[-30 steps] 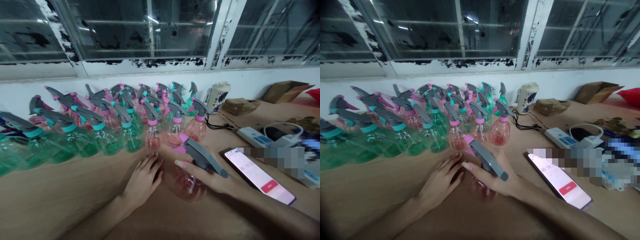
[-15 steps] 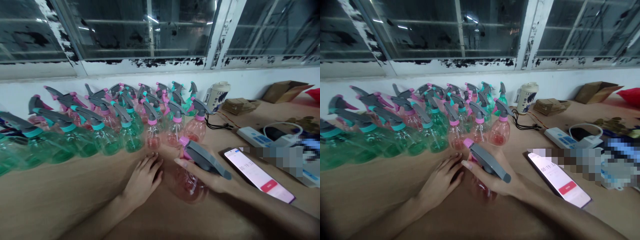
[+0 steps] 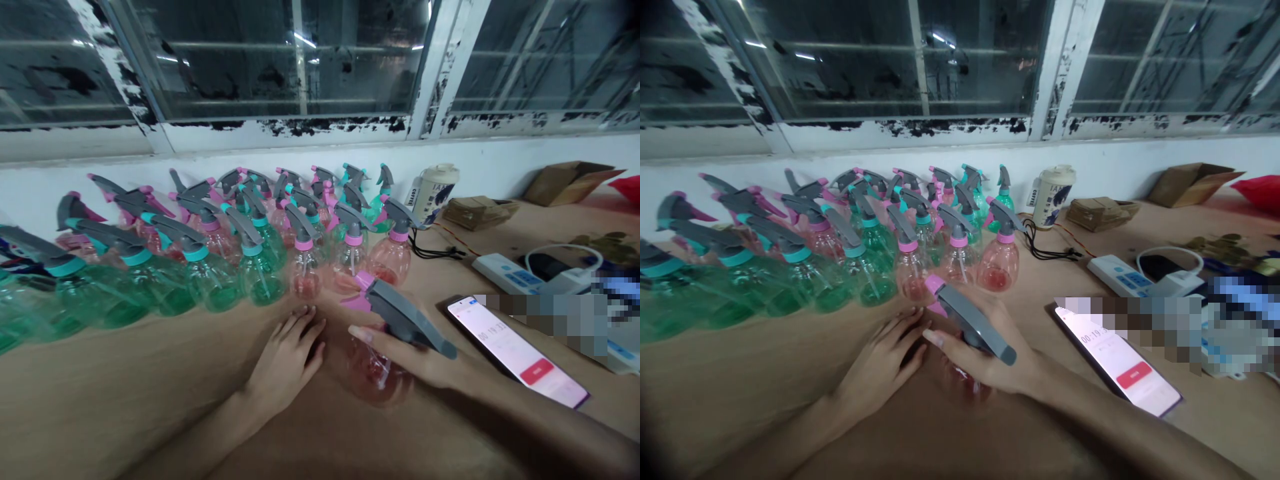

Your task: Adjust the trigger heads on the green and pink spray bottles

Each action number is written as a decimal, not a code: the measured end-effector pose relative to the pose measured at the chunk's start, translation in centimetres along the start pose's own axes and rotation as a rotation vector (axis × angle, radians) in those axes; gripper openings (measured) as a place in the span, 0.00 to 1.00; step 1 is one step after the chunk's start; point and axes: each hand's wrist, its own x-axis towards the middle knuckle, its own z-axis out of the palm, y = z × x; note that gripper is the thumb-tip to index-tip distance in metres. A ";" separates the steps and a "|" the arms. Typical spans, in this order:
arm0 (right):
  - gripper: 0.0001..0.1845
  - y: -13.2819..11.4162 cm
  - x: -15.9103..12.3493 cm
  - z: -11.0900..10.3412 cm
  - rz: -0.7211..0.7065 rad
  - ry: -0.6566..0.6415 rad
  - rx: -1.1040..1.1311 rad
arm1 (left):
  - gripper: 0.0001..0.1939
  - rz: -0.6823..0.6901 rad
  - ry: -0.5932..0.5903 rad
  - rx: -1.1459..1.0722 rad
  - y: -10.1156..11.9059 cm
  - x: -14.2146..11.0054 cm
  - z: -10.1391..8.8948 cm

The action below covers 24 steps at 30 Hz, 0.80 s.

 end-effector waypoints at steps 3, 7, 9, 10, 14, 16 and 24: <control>0.20 0.0 0.0 0.0 -0.003 -0.010 0.004 | 0.17 -0.006 -0.010 0.004 0.0 0.0 0.0; 0.19 0.0 -0.2 0.0 0.001 -0.004 0.013 | 0.17 -0.017 -0.015 0.008 0.0 -0.1 0.0; 0.17 0.0 -0.2 0.1 0.003 0.000 0.013 | 0.17 -0.016 -0.011 0.003 0.0 -0.1 0.0; 0.16 0.1 -0.2 0.1 0.007 0.000 0.017 | 0.16 -0.015 -0.007 -0.001 0.0 -0.1 0.0; 0.11 0.0 -0.1 0.2 0.010 -0.002 0.052 | 0.16 -0.008 -0.004 -0.012 0.0 0.0 -0.1; 0.08 -0.1 0.0 0.2 -0.006 -0.011 0.097 | 0.16 -0.008 -0.009 -0.009 0.0 0.1 -0.1; 0.11 -0.8 -0.5 -0.2 0.073 -0.077 0.154 | 0.16 -0.001 0.013 0.001 0.1 0.1 -0.1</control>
